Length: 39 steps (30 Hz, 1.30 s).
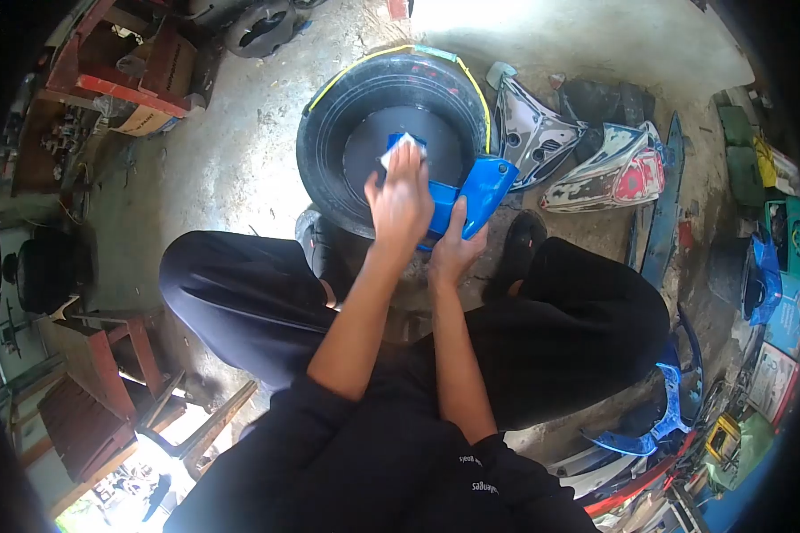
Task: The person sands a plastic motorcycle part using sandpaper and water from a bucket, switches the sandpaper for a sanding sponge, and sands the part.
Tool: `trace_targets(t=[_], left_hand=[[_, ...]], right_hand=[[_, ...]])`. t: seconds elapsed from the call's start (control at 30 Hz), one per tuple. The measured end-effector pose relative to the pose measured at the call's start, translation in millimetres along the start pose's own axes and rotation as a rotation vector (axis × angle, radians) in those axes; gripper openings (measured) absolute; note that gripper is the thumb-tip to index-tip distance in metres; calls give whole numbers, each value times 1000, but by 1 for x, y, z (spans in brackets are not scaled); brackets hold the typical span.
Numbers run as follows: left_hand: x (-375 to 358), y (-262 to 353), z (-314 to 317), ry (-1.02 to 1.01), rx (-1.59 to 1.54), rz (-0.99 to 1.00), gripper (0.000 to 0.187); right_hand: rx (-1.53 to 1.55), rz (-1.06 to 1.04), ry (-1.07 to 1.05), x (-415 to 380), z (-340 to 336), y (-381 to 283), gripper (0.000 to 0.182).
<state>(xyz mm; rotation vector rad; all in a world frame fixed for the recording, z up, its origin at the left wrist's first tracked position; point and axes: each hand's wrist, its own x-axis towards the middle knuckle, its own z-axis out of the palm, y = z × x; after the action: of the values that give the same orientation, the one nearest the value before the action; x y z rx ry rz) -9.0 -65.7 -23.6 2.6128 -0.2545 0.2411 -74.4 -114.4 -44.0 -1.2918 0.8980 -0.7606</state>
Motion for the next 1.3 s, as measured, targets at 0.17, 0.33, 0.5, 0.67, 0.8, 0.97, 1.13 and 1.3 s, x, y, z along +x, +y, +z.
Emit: trace_targets(t=[0.17, 0.33, 0.5, 0.67, 0.8, 0.97, 1.13, 1.3], left_hand=[[-66, -2, -31, 27, 46, 61, 39], [35, -1, 14, -35, -14, -29, 40], [-40, 2, -14, 52, 103, 95, 45], [-27, 8, -15, 48, 87, 101, 44], [22, 9, 17, 50, 71, 53, 40], [-72, 6, -32, -47, 56, 65, 46], [5, 8, 1, 37, 19, 14, 43], [-29, 8, -10, 19, 43, 7, 43]], right_hand=[[53, 14, -7, 3, 1, 6, 34], [85, 45, -22, 1, -1, 8, 33], [65, 11, -4, 1, 0, 6, 32], [37, 14, -22, 3, -5, 14, 31], [45, 33, 12, -1, 0, 4, 31], [110, 29, -22, 3, -3, 14, 30], [48, 17, -24, 1, -3, 9, 29], [61, 11, -11, 2, 0, 8, 28]])
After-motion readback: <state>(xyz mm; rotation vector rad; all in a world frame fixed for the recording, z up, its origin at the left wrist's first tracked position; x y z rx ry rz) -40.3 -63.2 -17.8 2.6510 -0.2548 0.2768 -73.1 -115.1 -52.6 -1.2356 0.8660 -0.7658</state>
